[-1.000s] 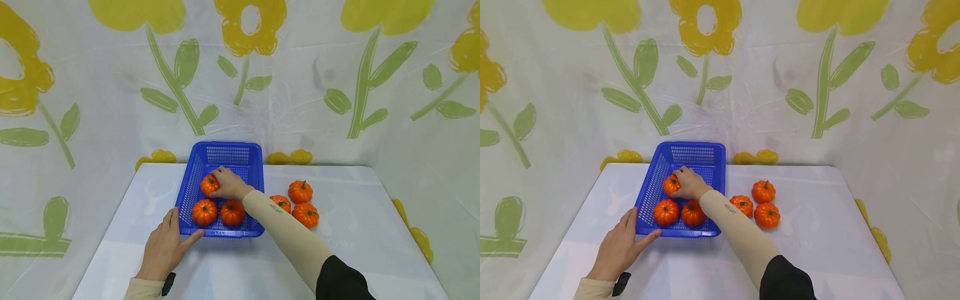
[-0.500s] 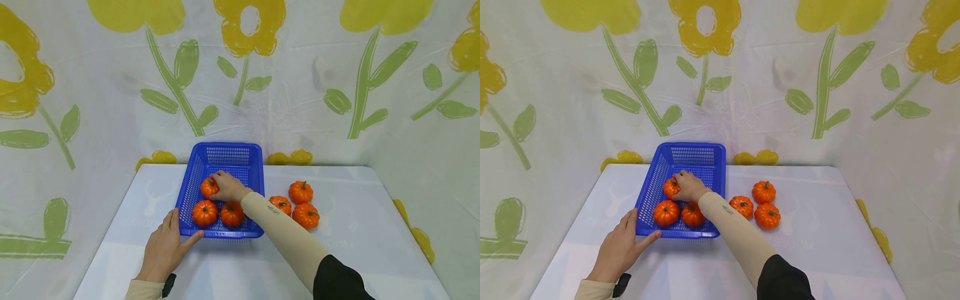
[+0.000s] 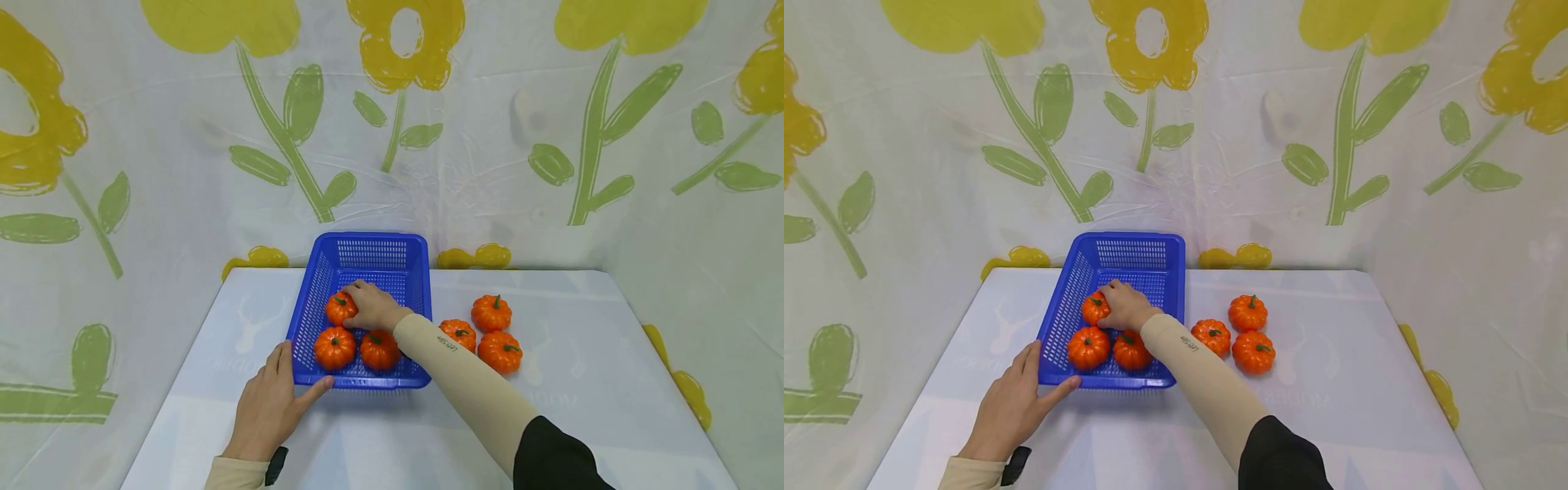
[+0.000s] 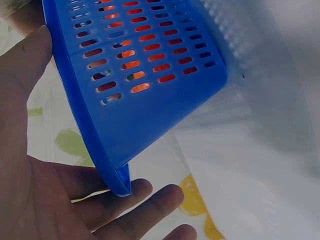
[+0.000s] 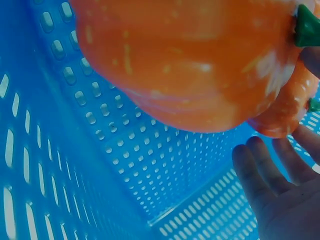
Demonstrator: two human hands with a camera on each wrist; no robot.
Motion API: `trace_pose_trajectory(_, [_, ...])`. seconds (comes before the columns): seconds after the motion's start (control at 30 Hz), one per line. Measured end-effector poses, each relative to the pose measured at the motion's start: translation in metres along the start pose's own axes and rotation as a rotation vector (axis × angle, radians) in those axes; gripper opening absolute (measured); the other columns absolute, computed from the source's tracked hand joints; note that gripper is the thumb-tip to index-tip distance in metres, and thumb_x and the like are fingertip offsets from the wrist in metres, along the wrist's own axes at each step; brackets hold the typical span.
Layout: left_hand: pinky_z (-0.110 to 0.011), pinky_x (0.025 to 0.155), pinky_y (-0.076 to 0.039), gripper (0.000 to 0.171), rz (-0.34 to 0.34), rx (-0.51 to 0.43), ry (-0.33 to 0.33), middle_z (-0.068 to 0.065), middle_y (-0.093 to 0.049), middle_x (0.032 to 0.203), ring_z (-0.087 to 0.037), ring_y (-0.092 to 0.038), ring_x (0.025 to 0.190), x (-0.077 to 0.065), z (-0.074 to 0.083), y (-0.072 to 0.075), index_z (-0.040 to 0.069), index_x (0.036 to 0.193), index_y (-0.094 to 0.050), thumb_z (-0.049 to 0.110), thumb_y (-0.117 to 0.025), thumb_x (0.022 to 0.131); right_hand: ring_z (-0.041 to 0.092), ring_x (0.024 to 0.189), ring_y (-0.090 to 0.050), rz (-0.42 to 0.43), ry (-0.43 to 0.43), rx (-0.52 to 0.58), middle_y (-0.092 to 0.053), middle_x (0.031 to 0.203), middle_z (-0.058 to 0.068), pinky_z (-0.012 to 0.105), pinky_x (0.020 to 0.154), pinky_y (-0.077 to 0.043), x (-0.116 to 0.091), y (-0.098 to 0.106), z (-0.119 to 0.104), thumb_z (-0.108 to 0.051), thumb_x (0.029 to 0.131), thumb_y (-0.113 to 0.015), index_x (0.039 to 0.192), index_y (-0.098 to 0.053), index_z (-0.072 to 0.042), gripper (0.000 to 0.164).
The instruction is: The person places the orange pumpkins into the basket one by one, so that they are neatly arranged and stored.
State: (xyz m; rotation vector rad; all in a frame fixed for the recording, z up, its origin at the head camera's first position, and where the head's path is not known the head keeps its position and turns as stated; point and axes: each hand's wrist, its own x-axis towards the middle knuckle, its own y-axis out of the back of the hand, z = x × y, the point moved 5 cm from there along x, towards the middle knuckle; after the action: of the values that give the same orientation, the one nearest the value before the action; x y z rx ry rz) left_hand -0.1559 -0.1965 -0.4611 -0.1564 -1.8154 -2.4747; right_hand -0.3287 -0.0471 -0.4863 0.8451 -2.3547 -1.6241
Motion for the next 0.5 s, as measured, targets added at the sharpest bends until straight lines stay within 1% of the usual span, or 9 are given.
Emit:
trace_pose_trajectory(0.17, [-0.055, 0.084, -0.046, 0.108, 0.010, 0.000, -0.009, -0.030, -0.039, 0.135, -0.044, -0.055, 0.104, 0.000, 0.001, 0.001, -0.010, 0.140, -0.029, 0.077, -0.043, 0.078, 0.022, 0.127, -0.039, 0.013, 0.024, 0.027, -0.036, 0.144, 0.004, 0.045, 0.103, -0.037, -0.003, 0.006, -0.002, -0.045, 0.081, -0.068, 0.142, -0.038, -0.021, 0.072])
trace_pose_trajectory(0.33, [-0.056, 0.084, -0.046, 0.108, 0.005, 0.000, -0.003, -0.030, -0.039, 0.135, -0.045, -0.055, 0.104, 0.000, 0.000, 0.001, -0.010, 0.140, -0.029, 0.077, -0.043, 0.077, 0.023, 0.129, -0.037, 0.054, 0.086, 0.038, -0.036, 0.144, 0.005, 0.042, 0.104, -0.036, -0.008, 0.017, -0.005, -0.041, 0.082, -0.069, 0.142, -0.039, -0.019, 0.071])
trace_pose_trajectory(0.43, [-0.057, 0.085, -0.045, 0.108, -0.005, 0.003, 0.006, -0.030, -0.038, 0.136, -0.045, -0.054, 0.105, 0.000, 0.000, 0.000, -0.009, 0.141, -0.028, 0.077, -0.044, 0.077, 0.022, 0.131, -0.036, 0.069, 0.122, 0.091, -0.035, 0.145, 0.005, 0.040, 0.105, -0.036, -0.015, 0.028, -0.007, -0.040, 0.083, -0.069, 0.142, -0.040, -0.018, 0.070])
trace_pose_trajectory(0.5, [-0.057, 0.085, -0.045, 0.108, -0.011, 0.005, 0.011, -0.030, -0.038, 0.136, -0.045, -0.054, 0.106, 0.000, 0.000, -0.001, -0.009, 0.141, -0.028, 0.077, -0.044, 0.077, 0.022, 0.131, -0.036, 0.074, 0.134, 0.136, -0.035, 0.145, 0.005, 0.040, 0.104, -0.037, -0.022, 0.035, -0.006, -0.042, 0.083, -0.068, 0.141, -0.040, -0.020, 0.069])
